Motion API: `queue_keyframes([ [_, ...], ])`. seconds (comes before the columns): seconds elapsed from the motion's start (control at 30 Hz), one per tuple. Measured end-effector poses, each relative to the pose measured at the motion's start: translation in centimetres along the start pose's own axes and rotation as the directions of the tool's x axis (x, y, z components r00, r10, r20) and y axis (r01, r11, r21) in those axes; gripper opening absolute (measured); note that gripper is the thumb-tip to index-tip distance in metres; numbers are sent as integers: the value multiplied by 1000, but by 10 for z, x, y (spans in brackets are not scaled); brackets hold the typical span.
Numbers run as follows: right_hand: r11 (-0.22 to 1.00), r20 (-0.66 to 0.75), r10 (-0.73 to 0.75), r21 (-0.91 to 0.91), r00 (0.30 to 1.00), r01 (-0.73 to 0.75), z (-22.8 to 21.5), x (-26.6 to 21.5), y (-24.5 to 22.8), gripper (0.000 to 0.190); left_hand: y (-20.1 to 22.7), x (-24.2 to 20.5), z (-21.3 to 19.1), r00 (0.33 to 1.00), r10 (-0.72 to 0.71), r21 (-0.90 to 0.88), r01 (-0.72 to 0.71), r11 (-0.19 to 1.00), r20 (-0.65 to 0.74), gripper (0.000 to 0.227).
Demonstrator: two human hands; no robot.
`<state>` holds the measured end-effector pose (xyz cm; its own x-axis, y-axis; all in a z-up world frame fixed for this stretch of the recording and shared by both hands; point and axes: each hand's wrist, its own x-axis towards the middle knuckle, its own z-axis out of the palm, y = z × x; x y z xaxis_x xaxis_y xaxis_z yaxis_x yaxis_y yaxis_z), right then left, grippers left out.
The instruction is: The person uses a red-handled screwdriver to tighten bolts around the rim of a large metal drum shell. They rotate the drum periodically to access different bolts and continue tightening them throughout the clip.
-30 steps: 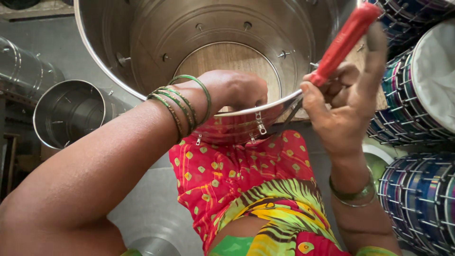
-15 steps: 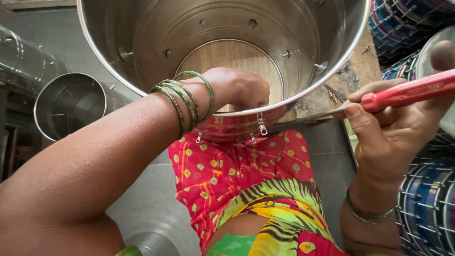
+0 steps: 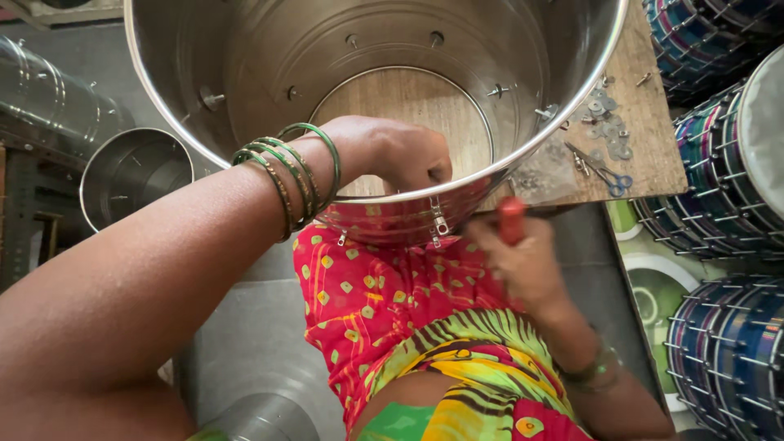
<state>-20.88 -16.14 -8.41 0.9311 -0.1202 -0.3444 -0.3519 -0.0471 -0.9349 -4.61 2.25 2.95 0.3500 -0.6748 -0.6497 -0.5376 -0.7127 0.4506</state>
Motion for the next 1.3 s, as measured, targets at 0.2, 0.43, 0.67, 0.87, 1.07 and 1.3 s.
queue_keyframes([
  [0.2, 986, 201, 10, 160, 980, -43, 27, 11, 16, 19, 8, 1, -6, 969, -212, 30, 210, 977, 124, 30],
  [0.43, 886, 197, 56, 441, 979, -140, 40, 11, 33, 18, -24, 35, 9, 946, 23, -388, 111, 915, 325, 25],
  [0.67, 794, 286, 93, 556, 954, -244, 46, 12, 34, 20, -40, 46, 16, 952, 66, -394, 60, 917, 299, 27],
  [0.87, 789, 36, -545, -316, 838, 527, 43, -4, 16, 17, -34, 40, 12, 946, 49, -402, 89, 911, 320, 27],
  [1.07, 432, 153, -770, -590, 620, 682, 40, -4, -12, 27, -29, 36, 7, 957, -25, -371, 136, 919, 290, 27],
  [1.3, 107, 412, -753, -693, 514, 713, 24, -3, -33, 29, -24, 43, 4, 958, -16, -386, 131, 913, 287, 27],
])
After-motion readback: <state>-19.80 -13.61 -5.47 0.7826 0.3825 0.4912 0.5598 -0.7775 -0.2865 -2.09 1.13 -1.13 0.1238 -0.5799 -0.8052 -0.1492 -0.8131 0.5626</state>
